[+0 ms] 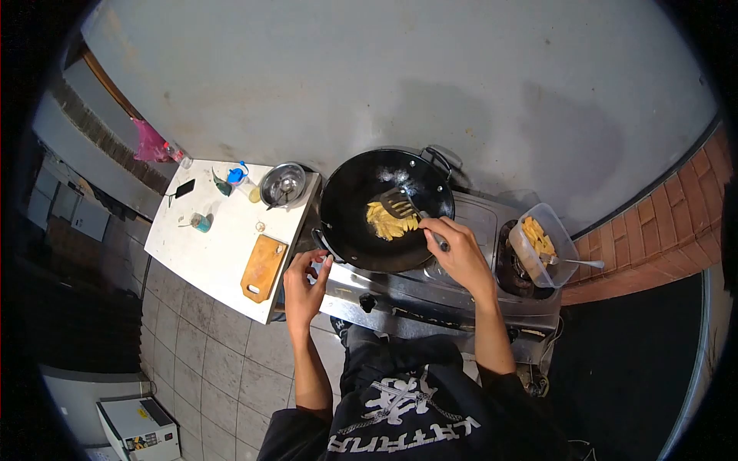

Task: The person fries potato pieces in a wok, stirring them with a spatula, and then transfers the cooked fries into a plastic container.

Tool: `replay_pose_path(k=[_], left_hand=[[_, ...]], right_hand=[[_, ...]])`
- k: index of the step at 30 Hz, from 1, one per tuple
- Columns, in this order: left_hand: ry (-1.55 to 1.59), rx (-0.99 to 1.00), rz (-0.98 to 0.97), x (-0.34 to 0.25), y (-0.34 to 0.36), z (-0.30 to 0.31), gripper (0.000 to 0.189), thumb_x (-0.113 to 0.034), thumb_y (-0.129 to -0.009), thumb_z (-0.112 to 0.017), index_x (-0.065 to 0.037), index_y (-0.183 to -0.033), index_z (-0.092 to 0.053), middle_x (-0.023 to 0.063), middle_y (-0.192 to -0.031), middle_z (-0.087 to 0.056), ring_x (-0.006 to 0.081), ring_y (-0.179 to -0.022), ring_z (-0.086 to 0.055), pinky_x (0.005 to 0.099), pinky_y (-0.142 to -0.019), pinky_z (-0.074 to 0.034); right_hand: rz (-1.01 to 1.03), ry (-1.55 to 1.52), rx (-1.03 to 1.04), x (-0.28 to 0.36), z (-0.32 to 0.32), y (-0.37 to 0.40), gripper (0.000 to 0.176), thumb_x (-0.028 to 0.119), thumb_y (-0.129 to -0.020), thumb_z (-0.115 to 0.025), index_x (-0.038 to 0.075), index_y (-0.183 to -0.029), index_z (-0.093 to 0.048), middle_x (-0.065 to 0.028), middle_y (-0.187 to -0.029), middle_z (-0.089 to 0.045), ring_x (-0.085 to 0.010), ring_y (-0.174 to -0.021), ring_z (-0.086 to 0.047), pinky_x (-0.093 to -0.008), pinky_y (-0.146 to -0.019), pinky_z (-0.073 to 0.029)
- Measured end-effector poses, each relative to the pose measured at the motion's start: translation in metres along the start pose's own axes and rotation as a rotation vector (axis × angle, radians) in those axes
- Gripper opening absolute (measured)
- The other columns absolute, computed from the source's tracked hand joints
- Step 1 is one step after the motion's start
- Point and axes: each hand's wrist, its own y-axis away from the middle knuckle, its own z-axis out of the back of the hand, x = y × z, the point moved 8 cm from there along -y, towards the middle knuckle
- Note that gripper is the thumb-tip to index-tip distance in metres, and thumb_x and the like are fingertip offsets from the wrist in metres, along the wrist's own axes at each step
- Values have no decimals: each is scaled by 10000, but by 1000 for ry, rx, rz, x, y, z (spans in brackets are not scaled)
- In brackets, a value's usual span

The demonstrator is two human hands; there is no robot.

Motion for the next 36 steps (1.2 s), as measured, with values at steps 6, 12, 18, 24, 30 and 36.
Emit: replay_pose_path(k=[6,12,18,24,30,36], left_hand=[[-33,-14,-39,-3,1,4,217,-167,-891,-745,-6,-1036,-725,84,-862,-655,132,-602,-527,276,-551,-423],[-14,-14,-15,0,7,1,213,-161,-895,-742,-1,-1035,-723,88,-836,-684,136,-592,-564,272,-538,-437],[-3,-22,55,3,13,3,225,-157,-895,-742,4,-1051,-719,99,-866,-703,154,-644,-629,277,-556,-472],[-26,-26,15,3,15,0,212,-144,-902,-730,8,-1049,-717,105,-887,-700,164,-697,-636,291,-556,-473],[-49,33,75,-3,12,-2,229,-152,-910,-724,27,-1053,-714,122,-960,-729,200,-847,-673,332,-774,-523],[-51,-5,23,2,8,2,210,-132,-902,-728,14,-1052,-711,89,-893,-689,154,-734,-618,294,-617,-471]], right_hand=[[-55,-22,90,-2,-7,9,191,48,-916,-655,-4,-1099,-644,-197,-901,-639,-396,-787,-639,-434,-700,-493],[-63,-50,130,-13,-26,4,178,49,-920,-653,-7,-1090,-650,-200,-926,-651,-398,-812,-648,-428,-723,-501],[-70,-43,15,-8,-4,-2,175,50,-924,-651,-1,-1091,-655,-195,-946,-668,-390,-821,-664,-416,-709,-514],[-93,-28,-92,-18,-3,1,158,45,-931,-637,-35,-1066,-656,-188,-965,-704,-351,-837,-689,-363,-769,-520],[-109,-110,-87,-32,-30,0,153,45,-919,-648,-29,-1052,-661,-208,-968,-709,-314,-864,-716,-345,-732,-533],[-123,-40,-74,-11,3,1,242,37,-926,-627,-34,-1156,-652,-220,-998,-694,-353,-826,-692,-399,-732,-530]])
